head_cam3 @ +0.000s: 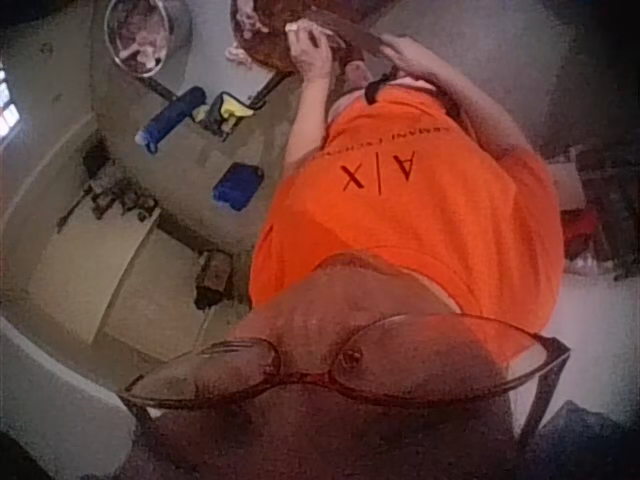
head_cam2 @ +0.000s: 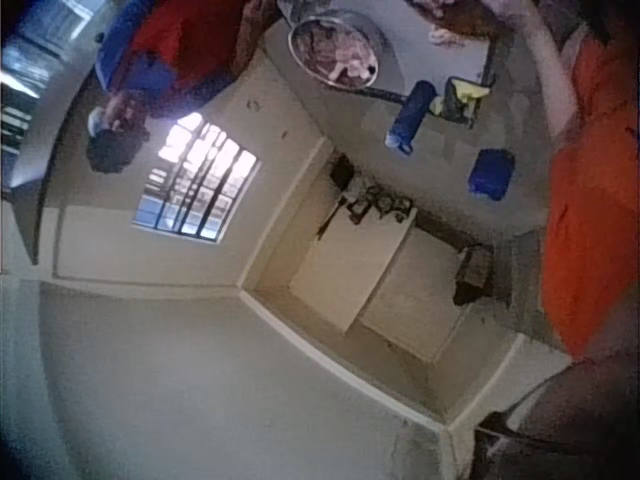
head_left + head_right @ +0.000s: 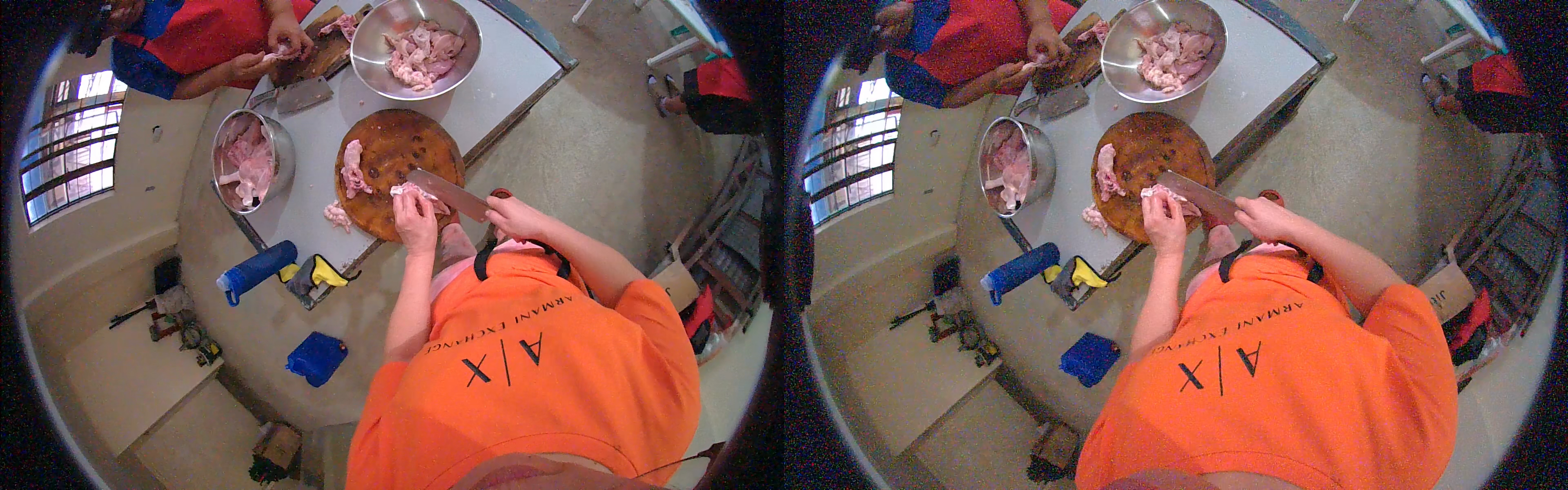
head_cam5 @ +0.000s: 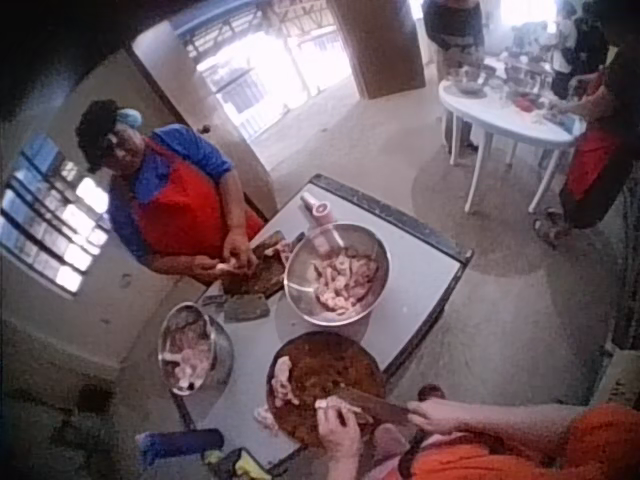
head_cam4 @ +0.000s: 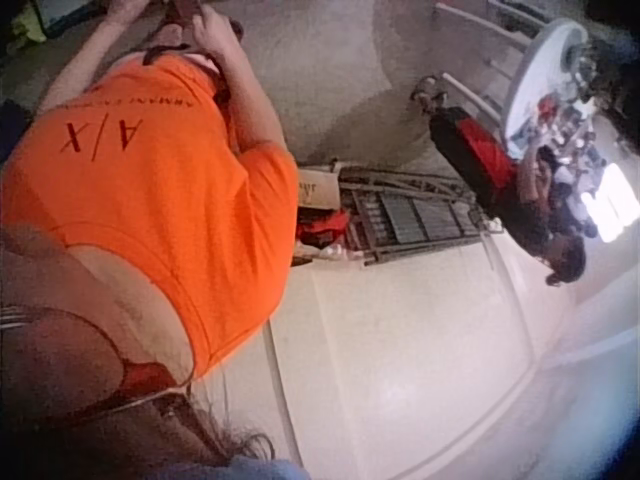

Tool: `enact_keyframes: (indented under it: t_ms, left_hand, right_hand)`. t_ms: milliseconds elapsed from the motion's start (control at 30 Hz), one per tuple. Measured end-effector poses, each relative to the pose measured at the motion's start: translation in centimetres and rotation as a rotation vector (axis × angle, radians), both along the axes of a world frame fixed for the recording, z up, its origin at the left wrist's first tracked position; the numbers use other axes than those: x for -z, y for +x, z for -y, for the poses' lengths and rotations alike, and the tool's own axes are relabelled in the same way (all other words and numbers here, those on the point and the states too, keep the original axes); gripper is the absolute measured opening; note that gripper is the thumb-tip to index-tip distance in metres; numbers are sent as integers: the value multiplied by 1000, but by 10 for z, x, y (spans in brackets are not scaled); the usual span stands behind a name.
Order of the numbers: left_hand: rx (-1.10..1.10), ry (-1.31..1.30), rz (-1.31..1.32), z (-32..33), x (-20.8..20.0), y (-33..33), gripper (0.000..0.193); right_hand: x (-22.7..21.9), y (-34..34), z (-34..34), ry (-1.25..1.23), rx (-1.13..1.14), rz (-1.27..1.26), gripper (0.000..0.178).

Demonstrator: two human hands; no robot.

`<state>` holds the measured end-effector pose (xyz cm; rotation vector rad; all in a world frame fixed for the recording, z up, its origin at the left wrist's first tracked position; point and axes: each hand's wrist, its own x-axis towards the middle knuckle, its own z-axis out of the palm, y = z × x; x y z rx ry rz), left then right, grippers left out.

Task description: The person uses a knife to slice raw chicken meat on a wooden cutting board and puts the pieces into a metal bowl.

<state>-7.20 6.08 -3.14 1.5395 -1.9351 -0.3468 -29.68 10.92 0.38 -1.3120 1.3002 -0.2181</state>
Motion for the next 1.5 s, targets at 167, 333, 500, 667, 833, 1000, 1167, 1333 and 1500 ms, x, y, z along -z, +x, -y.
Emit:
enact_keyframes:
  t_ms: [167, 333, 500, 667, 833, 1000, 1167, 1333, 1500]
  left_hand:
    - [2, 33, -14, -1, -1, 2, 8]
    - [-73, 141, -40, -4, -4, 3, 8]
    - [-39, 86, -75, -4, -11, 0, 8]
    - [-99, 115, -106, -2, 2, 8, 7]
    - [-237, 349, -663, -2, 40, 27, 8]
    - [-283, 552, -1193, -4, 23, 25, 7]
    - [-233, 586, -1173, -4, 10, 26, 12]
    - [-313, 638, -1098, -5, 2, 36, 19]
    - [-274, 693, -1111, -6, -2, 43, 17]
  right_hand:
    - [5, 10, 2, 23, 19, 17, 28]
    - [11, -3, -20, -69, -13, -26, 28]
    - [15, 12, -3, -133, -8, -29, 28]
    - [8, 9, -8, 47, 21, -32, 28]
    - [23, -6, -28, -101, -8, -124, 28]
    - [12, -10, -24, -99, 15, -145, 28]
    - [15, -11, -27, -116, 11, -173, 27]
    - [11, -13, -27, -181, 73, -187, 26]
    - [0, -15, -28, -214, 106, -216, 24]
